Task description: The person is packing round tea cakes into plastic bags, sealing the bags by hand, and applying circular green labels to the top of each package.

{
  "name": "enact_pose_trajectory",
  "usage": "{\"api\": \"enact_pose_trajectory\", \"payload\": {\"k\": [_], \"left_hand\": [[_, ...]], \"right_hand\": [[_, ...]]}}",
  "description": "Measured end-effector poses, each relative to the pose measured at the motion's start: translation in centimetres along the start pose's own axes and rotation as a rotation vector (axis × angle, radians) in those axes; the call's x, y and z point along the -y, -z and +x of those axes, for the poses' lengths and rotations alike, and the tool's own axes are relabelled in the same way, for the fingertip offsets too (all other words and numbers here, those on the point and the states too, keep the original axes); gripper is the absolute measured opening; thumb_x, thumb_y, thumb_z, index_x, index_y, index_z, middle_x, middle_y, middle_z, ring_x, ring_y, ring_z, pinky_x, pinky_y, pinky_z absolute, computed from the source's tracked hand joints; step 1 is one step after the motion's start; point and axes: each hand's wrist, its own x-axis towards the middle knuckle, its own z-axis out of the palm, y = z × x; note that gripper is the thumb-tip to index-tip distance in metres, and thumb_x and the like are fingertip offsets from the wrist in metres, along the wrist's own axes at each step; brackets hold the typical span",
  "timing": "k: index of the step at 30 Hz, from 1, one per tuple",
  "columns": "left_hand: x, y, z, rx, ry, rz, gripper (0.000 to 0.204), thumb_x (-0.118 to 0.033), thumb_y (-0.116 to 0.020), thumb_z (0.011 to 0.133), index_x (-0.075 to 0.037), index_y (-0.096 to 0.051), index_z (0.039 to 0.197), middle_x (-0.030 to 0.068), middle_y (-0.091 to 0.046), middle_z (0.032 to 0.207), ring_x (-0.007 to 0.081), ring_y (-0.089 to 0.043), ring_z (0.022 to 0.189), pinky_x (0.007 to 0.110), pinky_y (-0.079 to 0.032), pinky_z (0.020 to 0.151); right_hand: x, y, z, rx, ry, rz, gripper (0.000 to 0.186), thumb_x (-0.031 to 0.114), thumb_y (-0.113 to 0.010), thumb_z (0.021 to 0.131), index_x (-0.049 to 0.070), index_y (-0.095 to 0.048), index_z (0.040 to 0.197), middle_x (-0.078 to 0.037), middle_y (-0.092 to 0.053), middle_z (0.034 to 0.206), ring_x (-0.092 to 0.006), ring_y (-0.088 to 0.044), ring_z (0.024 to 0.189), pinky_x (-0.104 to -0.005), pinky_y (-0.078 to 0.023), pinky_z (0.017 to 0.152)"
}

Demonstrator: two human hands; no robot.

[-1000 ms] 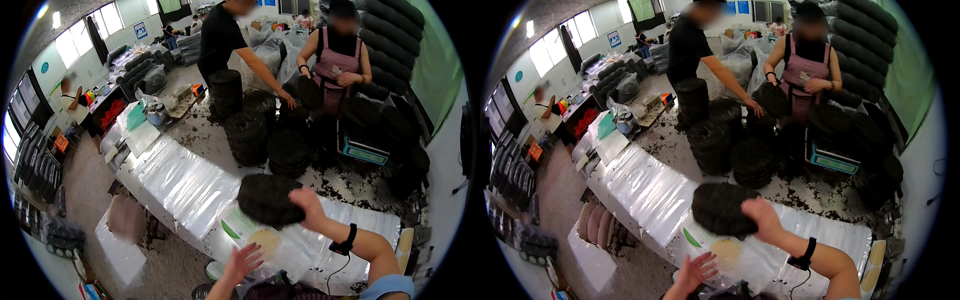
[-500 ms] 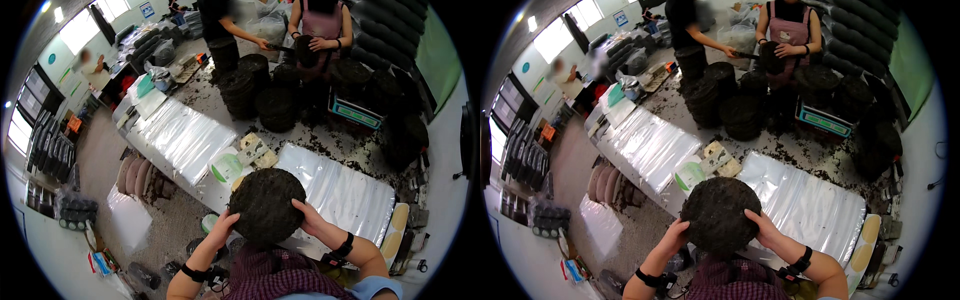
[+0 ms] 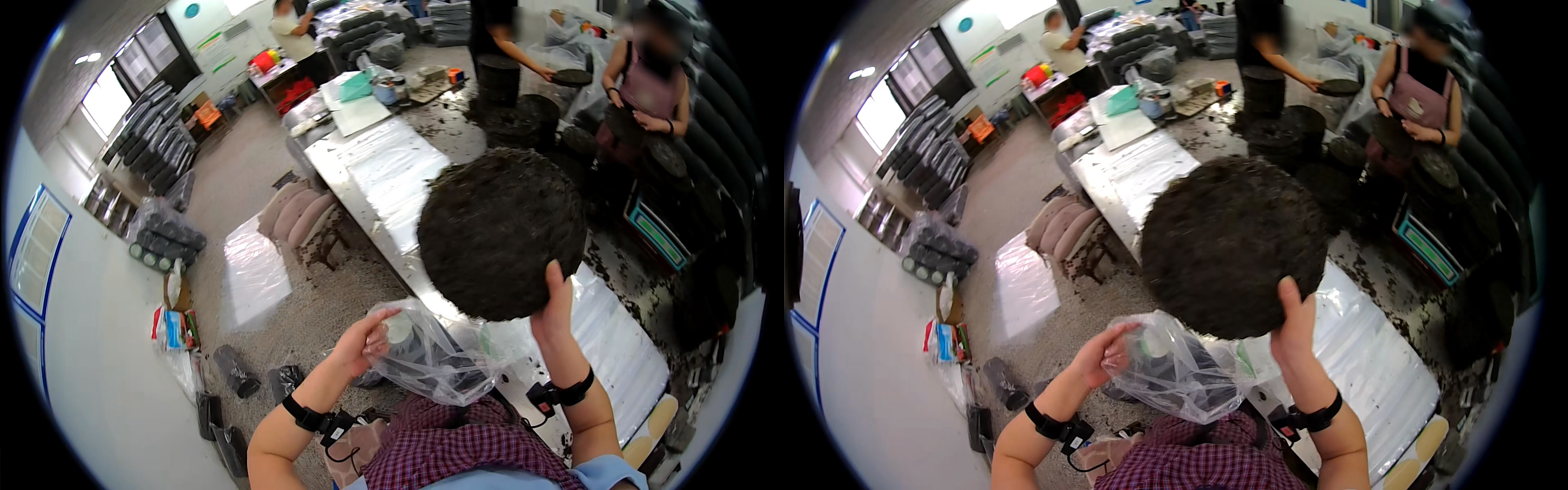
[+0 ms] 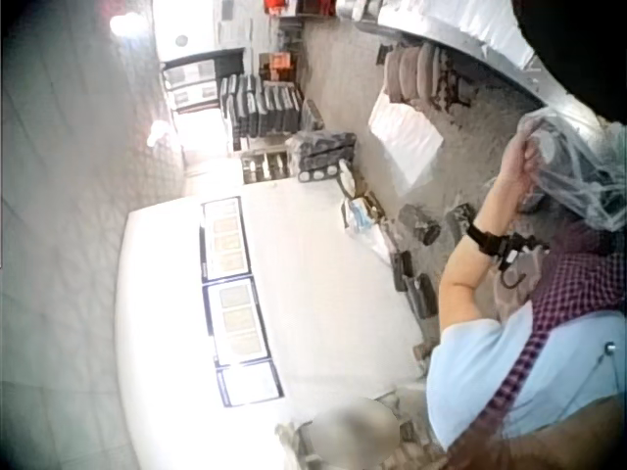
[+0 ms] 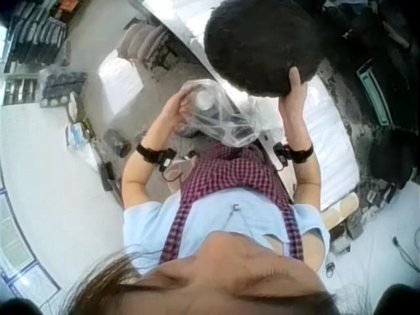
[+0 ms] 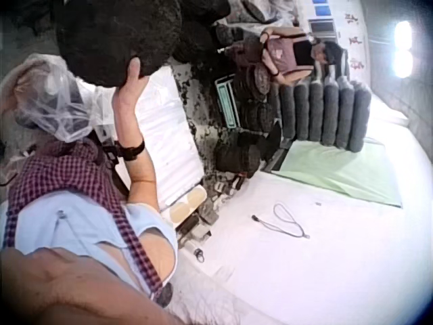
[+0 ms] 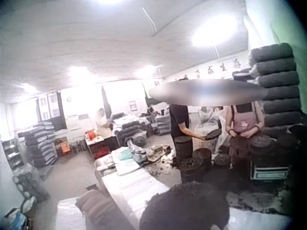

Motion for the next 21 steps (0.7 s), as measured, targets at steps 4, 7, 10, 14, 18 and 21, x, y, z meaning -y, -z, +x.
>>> {"api": "enact_pose_trajectory", "payload": {"k": [4,7,10,14,18,21], "left_hand": [[-5.0,3.0,-1.1,-0.352,-0.250,-0.068,0.025,-0.027,-0.050,0.095,-0.006,-0.063,0.095,-0.0099,-0.035,0.054,0.0029,-0.031,0.043,0.018,-0.024,0.041],[-5.8,7.6,-2.7,-0.332,-0.255,0.445,0.027,-0.023,-0.050,0.095,-0.006,-0.066,0.108,-0.0015,-0.063,0.075,0.0047,-0.037,0.048,0.018,-0.032,0.046],[-0.3,8.5,1.1,-0.243,-0.421,0.925,0.029,-0.024,-0.048,0.094,-0.005,-0.070,0.100,0.0044,-0.068,0.081,0.0120,-0.055,0.065,0.028,-0.044,0.058],[4.6,5.4,4.1,-0.189,-0.571,1.146,0.032,-0.030,-0.050,0.094,-0.002,-0.067,0.097,0.0176,-0.066,0.080,0.0261,-0.064,0.073,0.036,-0.048,0.068],[4.4,2.0,0.4,0.054,-0.502,0.669,0.035,-0.032,-0.046,0.098,-0.006,-0.062,0.115,0.0174,-0.066,0.081,0.0295,-0.063,0.073,0.036,-0.048,0.068],[4.7,0.3,-0.9,0.314,-0.431,0.652,0.043,-0.035,-0.038,0.101,-0.008,-0.050,0.131,0.0198,-0.064,0.091,0.0196,-0.062,0.084,0.035,-0.046,0.078]], "right_hand": [[-6.8,-5.0,-3.7,0.316,0.100,-0.697,0.074,0.025,-0.080,0.070,0.002,-0.041,0.128,-0.009,-0.052,0.124,-0.0280,-0.051,0.115,-0.0378,-0.041,0.097],[-10.7,-5.9,-4.8,0.916,0.323,-1.428,0.065,0.023,-0.082,0.059,0.002,-0.047,0.109,-0.015,-0.052,0.098,-0.0355,-0.053,0.095,-0.0405,-0.047,0.079],[-14.9,-8.5,-7.3,1.277,0.230,-1.719,0.066,0.030,-0.081,0.059,0.001,-0.049,0.109,-0.012,-0.054,0.101,-0.0297,-0.055,0.098,-0.0408,-0.050,0.075],[-26.1,-1.6,-5.2,1.331,-0.135,-1.777,0.058,0.034,-0.073,0.069,0.005,-0.052,0.115,-0.017,-0.063,0.103,-0.0347,-0.059,0.100,-0.0419,-0.051,0.080],[-26.5,-1.4,2.5,0.668,-0.405,-1.247,0.063,0.031,-0.076,0.072,0.001,-0.054,0.122,-0.016,-0.062,0.112,-0.0277,-0.059,0.100,-0.0378,-0.047,0.088],[-24.0,-6.3,5.3,0.429,-0.557,-1.173,0.061,0.031,-0.075,0.073,0.000,-0.055,0.121,-0.017,-0.063,0.110,-0.0275,-0.061,0.098,-0.0378,-0.047,0.088]]}}
